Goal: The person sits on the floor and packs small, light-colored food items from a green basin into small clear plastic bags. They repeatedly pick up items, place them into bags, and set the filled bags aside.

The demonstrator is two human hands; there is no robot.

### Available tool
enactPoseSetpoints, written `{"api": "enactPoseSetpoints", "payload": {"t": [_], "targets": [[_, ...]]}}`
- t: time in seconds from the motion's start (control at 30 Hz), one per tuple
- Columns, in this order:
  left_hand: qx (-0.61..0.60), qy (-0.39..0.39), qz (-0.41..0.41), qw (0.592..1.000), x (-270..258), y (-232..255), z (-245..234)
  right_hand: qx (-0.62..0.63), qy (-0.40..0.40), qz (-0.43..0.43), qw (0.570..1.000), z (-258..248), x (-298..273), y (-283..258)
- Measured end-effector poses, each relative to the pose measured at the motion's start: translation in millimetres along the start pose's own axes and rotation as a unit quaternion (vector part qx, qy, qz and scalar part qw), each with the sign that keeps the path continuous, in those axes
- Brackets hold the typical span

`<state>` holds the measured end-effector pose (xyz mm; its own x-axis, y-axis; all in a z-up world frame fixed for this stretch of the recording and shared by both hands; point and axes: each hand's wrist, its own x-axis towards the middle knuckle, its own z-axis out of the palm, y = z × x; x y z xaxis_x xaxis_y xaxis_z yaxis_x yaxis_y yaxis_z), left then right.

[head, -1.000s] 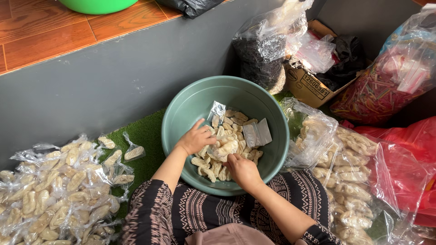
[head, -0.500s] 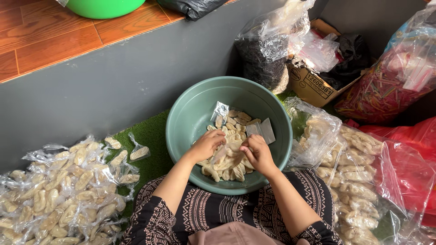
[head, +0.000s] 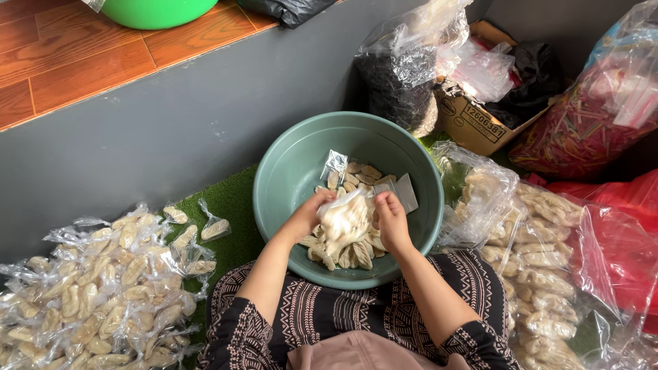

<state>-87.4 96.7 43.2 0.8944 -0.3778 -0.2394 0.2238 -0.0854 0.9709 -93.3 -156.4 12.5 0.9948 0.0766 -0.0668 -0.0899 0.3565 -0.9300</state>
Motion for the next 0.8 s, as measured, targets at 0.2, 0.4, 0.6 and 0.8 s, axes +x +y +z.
{"api": "enactPoseSetpoints", "payload": {"t": [0.2, 0.4, 0.6, 0.8], "targets": [[-0.251, 0.027, -0.023, 0.967, -9, 0, 14, 0.027, 0.029, 0.022, 0.999, -4, 15, 20], [0.141, 0.169, 0.121, 0.968, -17, 7, 10, -0.218, 0.029, 0.046, 0.974, 1, 15, 20], [0.426, 0.194, 0.078, 0.88, -36, 41, 17, -0.418, 0.035, -0.059, 0.906, 8, 2, -14], [0.483, 0.186, 0.078, 0.852, -54, 71, 35, -0.412, -0.024, -0.143, 0.9, 32, -9, -50]]}}
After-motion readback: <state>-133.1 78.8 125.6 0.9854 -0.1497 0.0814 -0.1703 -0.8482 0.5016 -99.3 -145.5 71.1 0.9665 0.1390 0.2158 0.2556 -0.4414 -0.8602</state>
